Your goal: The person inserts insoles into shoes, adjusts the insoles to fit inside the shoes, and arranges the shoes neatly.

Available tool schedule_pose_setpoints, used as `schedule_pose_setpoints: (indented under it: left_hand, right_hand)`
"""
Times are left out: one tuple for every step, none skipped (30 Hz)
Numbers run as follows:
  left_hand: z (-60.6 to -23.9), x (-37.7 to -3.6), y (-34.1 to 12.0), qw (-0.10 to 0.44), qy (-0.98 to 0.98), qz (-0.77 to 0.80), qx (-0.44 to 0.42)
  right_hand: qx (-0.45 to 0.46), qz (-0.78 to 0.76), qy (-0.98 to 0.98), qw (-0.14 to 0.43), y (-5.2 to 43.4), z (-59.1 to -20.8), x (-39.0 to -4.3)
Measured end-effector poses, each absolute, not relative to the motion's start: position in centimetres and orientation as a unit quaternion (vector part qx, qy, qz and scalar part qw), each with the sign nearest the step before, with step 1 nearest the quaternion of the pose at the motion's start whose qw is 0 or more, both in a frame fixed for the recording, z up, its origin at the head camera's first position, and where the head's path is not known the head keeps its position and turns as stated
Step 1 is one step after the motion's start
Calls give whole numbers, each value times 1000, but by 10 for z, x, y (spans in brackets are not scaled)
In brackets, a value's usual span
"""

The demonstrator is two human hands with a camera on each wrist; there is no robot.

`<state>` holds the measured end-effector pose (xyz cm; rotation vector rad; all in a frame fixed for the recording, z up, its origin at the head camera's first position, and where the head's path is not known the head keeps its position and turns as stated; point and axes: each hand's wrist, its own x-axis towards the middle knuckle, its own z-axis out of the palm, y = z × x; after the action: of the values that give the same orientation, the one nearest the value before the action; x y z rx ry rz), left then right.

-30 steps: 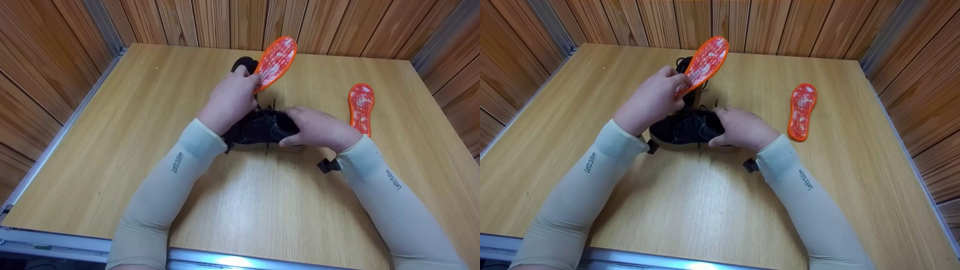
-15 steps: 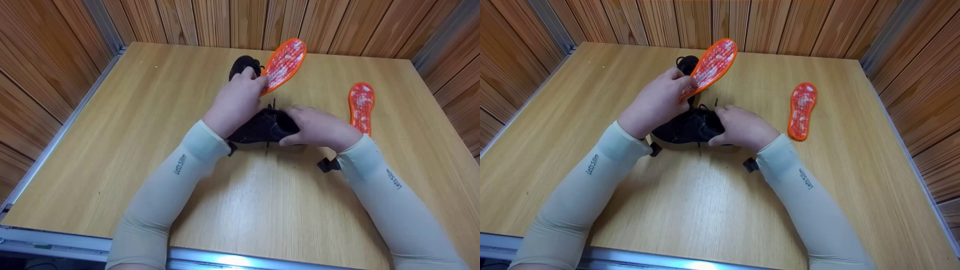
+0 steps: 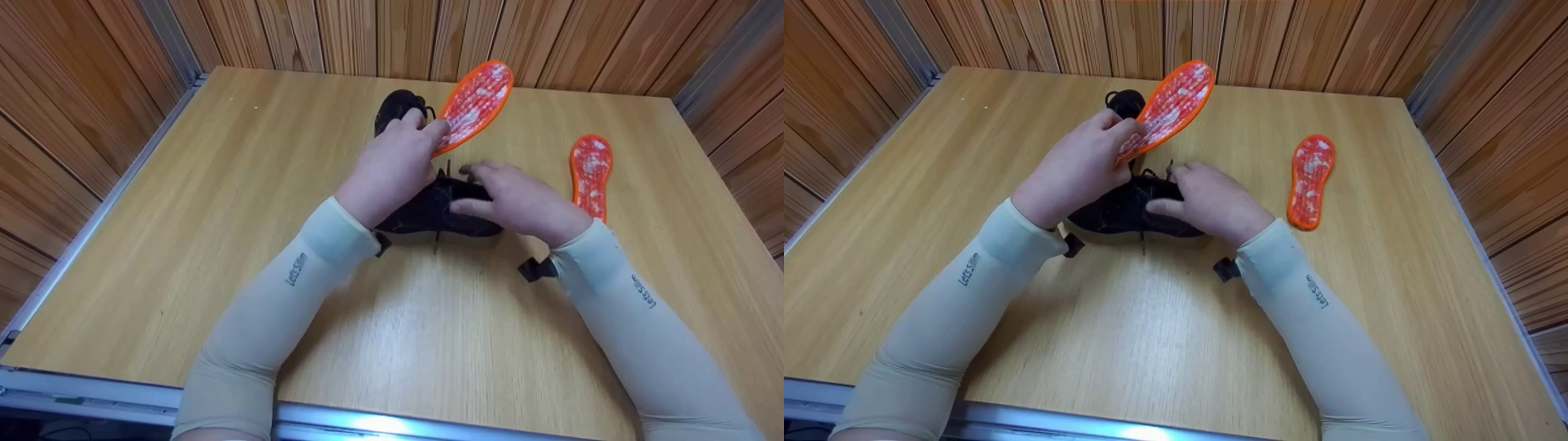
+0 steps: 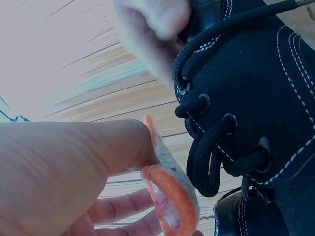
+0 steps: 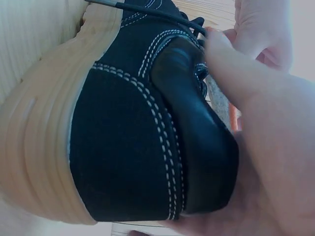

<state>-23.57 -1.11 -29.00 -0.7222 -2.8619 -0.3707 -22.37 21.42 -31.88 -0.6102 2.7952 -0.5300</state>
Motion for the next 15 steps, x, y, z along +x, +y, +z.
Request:
schedule_pose_setpoints:
  left_hand:
    - [-290,-235,-11,86,-958,-125,-243]
    - [-289,-235,-10,87,-958,-126,-244]
    - [-289,-235,-10,90,-957,-126,-244]
    - [-289,-234,-10,90,-957,-128,-245]
    - [-289,-234,-9,90,-957,-129,-246]
    - [-288,-234,-8,90,-956,-130,-246]
    - [-288,-233,-8,90,-956,-132,-246]
    - [-288,-233,-7,91,-956,-133,-247]
    - [-288,-232,-7,94,-955,-135,-248]
    - [-289,-231,-7,98,-954,-137,-249]
    - [-289,-231,-6,102,-953,-138,-251]
    - [-290,-230,-6,108,-951,-139,-252]
    - [-291,-229,-5,114,-950,-140,-256]
    - [-292,-228,-5,122,-948,-141,-260]
    - [-293,-227,-4,130,-945,-142,-264]
  right_hand:
    - [-201,-195,954,103,214,-317,-223]
    - [-193,-208,955,89,214,-316,-223]
    - [-186,-224,954,75,214,-315,-223]
    - [-175,-242,952,65,214,-313,-222]
    - [-164,-263,949,57,214,-312,-222]
    - [-153,-285,945,50,215,-311,-222]
    - [-141,-310,939,45,215,-310,-222]
    - [-128,-333,933,43,216,-309,-222]
    - [-118,-358,925,42,216,-307,-221]
    - [-107,-382,917,43,216,-306,-221]
    - [-98,-410,906,46,216,-305,-221]
    - [-88,-436,894,49,216,-304,-221]
    - [-79,-462,882,52,217,-303,-221]
    - [-74,-487,868,54,217,-302,-221]
    - [-72,-513,854,56,217,-301,-221]
